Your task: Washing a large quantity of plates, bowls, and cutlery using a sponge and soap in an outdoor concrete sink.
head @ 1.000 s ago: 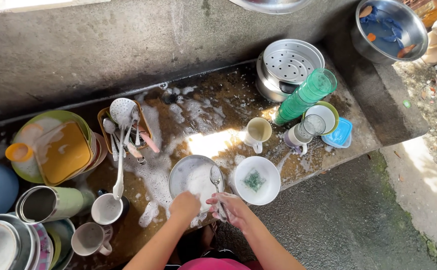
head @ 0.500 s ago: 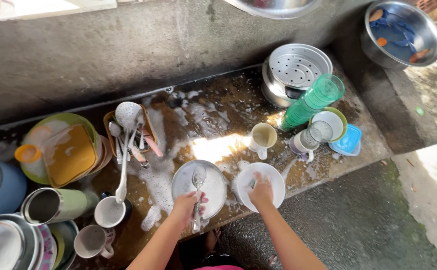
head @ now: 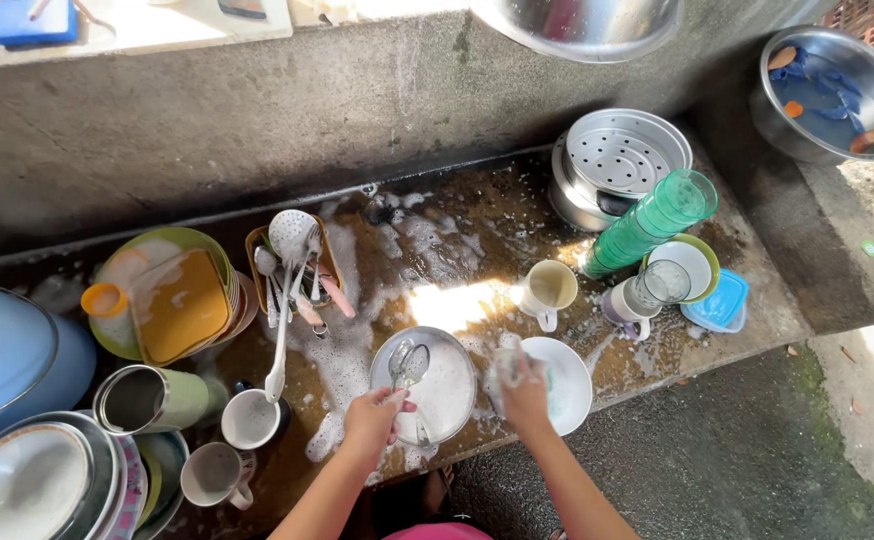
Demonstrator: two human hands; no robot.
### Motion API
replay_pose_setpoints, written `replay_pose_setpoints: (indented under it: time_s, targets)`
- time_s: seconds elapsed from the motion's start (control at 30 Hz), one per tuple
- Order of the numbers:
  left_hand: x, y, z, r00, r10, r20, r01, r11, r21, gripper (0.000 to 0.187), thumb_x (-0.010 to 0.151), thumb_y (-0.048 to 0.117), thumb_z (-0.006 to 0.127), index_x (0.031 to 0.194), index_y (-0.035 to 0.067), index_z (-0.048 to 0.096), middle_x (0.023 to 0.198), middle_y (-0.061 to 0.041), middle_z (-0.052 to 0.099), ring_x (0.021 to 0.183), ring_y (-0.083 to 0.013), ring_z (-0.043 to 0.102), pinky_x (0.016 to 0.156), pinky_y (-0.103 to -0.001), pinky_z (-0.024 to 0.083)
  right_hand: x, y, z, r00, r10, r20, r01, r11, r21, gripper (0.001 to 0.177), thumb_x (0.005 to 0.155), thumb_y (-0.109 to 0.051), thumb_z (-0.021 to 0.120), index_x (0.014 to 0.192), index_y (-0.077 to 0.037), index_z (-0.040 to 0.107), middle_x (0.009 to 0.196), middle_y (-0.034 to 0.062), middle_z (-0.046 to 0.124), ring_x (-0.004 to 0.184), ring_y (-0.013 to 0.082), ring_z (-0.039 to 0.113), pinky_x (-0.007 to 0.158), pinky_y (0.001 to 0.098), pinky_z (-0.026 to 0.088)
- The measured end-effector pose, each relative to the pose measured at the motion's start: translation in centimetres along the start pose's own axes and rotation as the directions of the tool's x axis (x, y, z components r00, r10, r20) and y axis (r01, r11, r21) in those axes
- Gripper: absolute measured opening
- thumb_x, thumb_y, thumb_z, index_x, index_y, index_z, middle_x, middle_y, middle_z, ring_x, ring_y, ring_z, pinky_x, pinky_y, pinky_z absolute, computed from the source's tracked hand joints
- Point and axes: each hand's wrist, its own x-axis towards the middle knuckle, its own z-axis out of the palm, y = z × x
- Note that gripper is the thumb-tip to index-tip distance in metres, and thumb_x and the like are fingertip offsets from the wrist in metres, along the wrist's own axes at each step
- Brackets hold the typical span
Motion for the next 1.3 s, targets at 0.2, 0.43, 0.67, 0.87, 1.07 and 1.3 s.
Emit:
replay_pose_setpoints:
  time_s: [0.2,0.43,0.67,0.87,1.07,1.3]
  targets:
    - [-2.5,1.9,0.9,0.997,0.029,0.077,-0.031,0.999,0.018,0.04,0.094,0.015,0.066,0.13,-0.002,0.07,0.084,-0.006,0.08,0.042,-0.0075,0.039,0.038,-0.025,0.029,-8.1,-16.0,-16.6,0.539,-0.471,-0.698,0.69,0.723,0.045,0.049,0.073,-0.013,0.074,0.122,-0.021,0.072,0.112,0.014,0.064,0.102,0.0283,0.062,0.081,0.0387,0.058]
    - [-5.1,4.1,0.4,0.996,0.088,-0.022,-0.084,0.985,0.153,0.045,0.095,0.016,0.068,0.138,0.006,0.061,0.08,-0.008,0.077,0.043,-0.0071,0.04,0.04,-0.026,0.031,-5.2,-18.0,-12.9,0.71,-0.391,-0.586,0.665,0.648,0.373,0.011,0.083,-0.003,0.077,0.084,-0.014,0.076,0.097,0.0064,0.067,0.085,0.0196,0.067,0.074,0.0295,0.061]
    - [-5.0,3.9,-0.8,0.993,0.114,-0.026,-0.11,0.984,0.139,0.041,0.094,0.014,0.071,0.133,0.004,0.063,0.074,-0.007,0.073,0.046,-0.0086,0.047,0.043,-0.025,0.035,-4.3,-17.4,-13.7,0.735,-0.396,-0.55,0.658,0.613,0.437,0.007,0.082,-0.007,0.078,0.085,-0.011,0.073,0.101,0.0044,0.074,0.081,0.016,0.068,0.073,0.0296,0.063]
    - [-5.6,4.6,-1.4,0.983,0.134,0.123,-0.137,0.99,0.02,0.044,0.09,0.008,0.07,0.132,-0.002,0.065,0.076,-0.008,0.074,0.044,-0.0089,0.043,0.04,-0.025,0.032,-2.4,-15.4,-17.4,0.984,0.138,0.116,-0.119,0.009,0.993,0.038,0.082,-0.022,0.07,0.116,-0.005,0.064,0.099,0.0122,0.071,0.077,0.0213,0.072,0.067,0.0343,0.065]
    - [-4.2,4.2,-0.8,0.947,0.124,0.296,-0.073,0.981,-0.178,0.054,0.089,0.001,0.065,0.141,-0.003,0.052,0.08,-0.014,0.072,0.043,-0.0098,0.043,0.038,-0.026,0.033,-4.3,-15.2,-14.9,0.891,-0.3,0.341,-0.401,-0.166,0.901,0.047,0.082,-0.025,0.08,0.12,-0.002,0.067,0.104,0.0155,0.076,0.078,0.0204,0.071,0.062,0.0301,0.058]
    - [-5.7,5.5,-1.6,0.943,0.149,0.298,-0.116,0.985,-0.125,0.048,0.093,0.008,0.066,0.134,-0.016,0.06,0.079,-0.011,0.07,0.039,-0.0091,0.04,0.035,-0.026,0.031,-2.4,-15.5,-13.5,0.979,0.069,0.193,-0.198,0.073,0.977,0.049,0.099,-0.042,0.072,0.114,0.005,0.07,0.091,0.0154,0.069,0.066,0.018,0.065,0.044,0.0268,0.05]
